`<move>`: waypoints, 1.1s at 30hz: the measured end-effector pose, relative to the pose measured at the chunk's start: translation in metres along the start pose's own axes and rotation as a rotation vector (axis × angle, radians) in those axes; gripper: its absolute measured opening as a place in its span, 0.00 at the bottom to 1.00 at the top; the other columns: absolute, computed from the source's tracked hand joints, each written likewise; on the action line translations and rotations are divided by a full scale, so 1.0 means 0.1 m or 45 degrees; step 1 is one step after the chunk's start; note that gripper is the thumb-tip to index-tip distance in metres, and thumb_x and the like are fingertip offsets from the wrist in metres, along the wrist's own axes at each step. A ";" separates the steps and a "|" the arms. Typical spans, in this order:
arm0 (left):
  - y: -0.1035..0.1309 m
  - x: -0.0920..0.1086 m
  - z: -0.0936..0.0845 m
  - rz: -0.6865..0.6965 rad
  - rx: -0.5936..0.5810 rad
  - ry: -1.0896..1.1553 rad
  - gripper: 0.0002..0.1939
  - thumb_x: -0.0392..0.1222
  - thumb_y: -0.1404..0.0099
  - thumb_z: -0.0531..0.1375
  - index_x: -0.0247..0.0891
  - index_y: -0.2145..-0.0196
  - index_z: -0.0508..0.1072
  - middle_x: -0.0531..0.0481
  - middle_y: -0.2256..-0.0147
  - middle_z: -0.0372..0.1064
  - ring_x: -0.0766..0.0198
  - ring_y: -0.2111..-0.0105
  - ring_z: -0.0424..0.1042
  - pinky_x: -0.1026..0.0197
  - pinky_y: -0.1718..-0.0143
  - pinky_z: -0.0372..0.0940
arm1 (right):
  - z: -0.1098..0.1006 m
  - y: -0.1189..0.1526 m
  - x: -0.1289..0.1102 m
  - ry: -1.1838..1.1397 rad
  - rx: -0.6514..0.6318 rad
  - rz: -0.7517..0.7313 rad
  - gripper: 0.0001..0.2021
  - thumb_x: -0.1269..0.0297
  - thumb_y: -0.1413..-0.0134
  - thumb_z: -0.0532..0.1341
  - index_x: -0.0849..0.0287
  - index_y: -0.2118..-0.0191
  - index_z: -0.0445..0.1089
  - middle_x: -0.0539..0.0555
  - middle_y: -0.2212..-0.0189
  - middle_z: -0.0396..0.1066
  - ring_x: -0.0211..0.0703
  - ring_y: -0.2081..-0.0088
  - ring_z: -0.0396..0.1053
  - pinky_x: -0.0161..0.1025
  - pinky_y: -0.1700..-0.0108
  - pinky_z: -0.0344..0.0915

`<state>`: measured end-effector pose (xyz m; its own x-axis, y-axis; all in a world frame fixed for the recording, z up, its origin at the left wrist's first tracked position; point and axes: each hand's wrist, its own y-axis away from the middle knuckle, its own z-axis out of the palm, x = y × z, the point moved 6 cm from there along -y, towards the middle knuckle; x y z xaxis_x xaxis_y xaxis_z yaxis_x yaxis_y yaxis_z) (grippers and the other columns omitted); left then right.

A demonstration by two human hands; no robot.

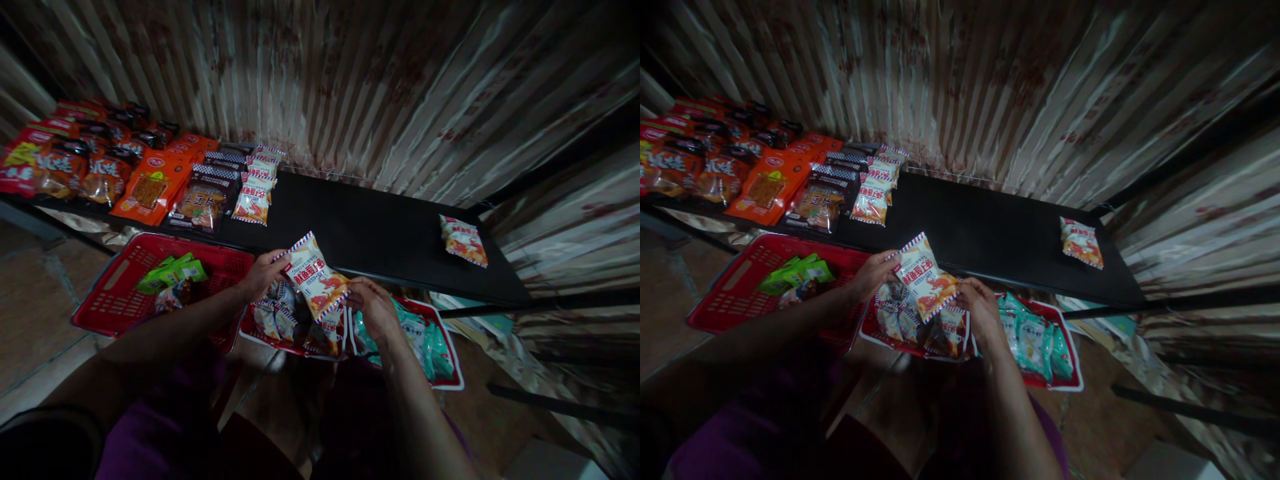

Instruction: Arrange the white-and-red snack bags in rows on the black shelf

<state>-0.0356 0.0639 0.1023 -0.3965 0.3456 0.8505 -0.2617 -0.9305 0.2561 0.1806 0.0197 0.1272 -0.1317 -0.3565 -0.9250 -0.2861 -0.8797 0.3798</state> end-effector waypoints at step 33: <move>0.03 -0.04 0.16 0.098 -0.099 -0.327 0.15 0.51 0.45 0.59 0.33 0.69 0.70 0.52 0.72 0.69 0.67 0.72 0.67 0.65 0.71 0.61 | 0.31 -0.07 0.07 -0.150 -0.131 -0.049 0.16 0.53 0.72 0.72 0.58 0.74 0.75 0.49 0.79 0.75 0.39 0.77 0.69 0.38 0.69 0.66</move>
<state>-0.0206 0.0572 0.1069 -0.1843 0.2234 0.9571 -0.3100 -0.9373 0.1591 0.1525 0.0328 0.1191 -0.2348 -0.2880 -0.9284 -0.1950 -0.9217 0.3353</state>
